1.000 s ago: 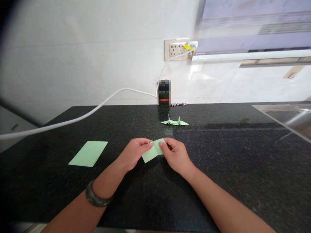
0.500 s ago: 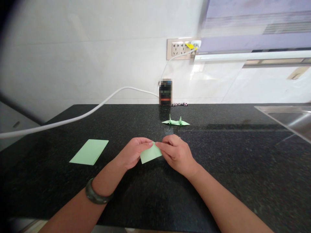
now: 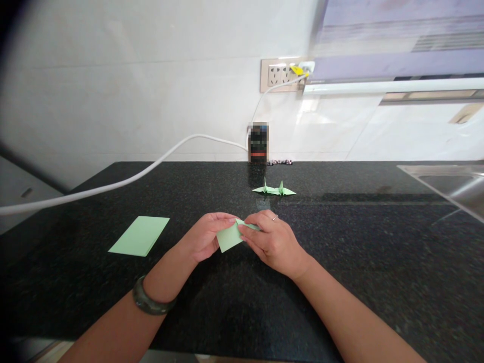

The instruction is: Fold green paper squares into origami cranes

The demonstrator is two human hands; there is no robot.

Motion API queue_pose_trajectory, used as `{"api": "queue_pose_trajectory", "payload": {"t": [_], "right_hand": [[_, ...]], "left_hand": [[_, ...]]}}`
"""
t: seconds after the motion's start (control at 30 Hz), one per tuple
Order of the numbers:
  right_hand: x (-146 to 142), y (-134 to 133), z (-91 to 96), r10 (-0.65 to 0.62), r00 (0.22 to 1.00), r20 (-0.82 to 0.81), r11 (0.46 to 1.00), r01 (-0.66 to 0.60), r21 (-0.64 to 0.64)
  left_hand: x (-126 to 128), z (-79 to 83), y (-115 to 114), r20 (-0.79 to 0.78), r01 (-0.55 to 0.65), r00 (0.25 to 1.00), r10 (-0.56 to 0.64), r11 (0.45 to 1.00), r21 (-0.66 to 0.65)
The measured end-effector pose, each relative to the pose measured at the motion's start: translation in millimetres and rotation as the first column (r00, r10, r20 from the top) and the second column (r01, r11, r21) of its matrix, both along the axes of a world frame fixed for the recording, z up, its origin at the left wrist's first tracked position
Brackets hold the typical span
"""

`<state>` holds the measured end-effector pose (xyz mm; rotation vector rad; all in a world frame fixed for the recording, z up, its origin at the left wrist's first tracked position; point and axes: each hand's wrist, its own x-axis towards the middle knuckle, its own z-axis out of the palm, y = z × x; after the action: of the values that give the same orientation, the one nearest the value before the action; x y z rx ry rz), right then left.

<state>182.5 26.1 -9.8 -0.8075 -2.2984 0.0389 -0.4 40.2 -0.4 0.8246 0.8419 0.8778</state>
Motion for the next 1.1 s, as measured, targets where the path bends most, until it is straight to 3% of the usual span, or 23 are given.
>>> {"api": "queue_pose_trajectory", "payload": {"t": [0.13,0.63,0.97,1.1], "right_hand": [[-1.0,0.6,-1.4,-0.014,1.0,-0.012,1.0,0.014,-0.028],[-3.6,-1.0,1.4,0.103,0.98,-0.168,0.975,-0.133,-0.178],[-6.4,-0.4,0.9,0.123,0.971,-0.204,0.965,-0.165,-0.205],[-9.1,-2.2,2.3,0.084,0.953,-0.291,0.946,-0.168,-0.277]], "left_hand": [[-0.9,-1.0,1.3,0.025,-0.004,1.0,0.005,1.0,-0.019],[-1.6,1.9,2.3,0.031,-0.062,0.998,0.064,0.997,-0.045],[3.5,-3.2,0.6,-0.016,-0.106,0.994,0.106,0.994,0.004],[4.1,-6.8,0.6,-0.072,-0.157,0.984,0.161,0.986,0.055]]}}
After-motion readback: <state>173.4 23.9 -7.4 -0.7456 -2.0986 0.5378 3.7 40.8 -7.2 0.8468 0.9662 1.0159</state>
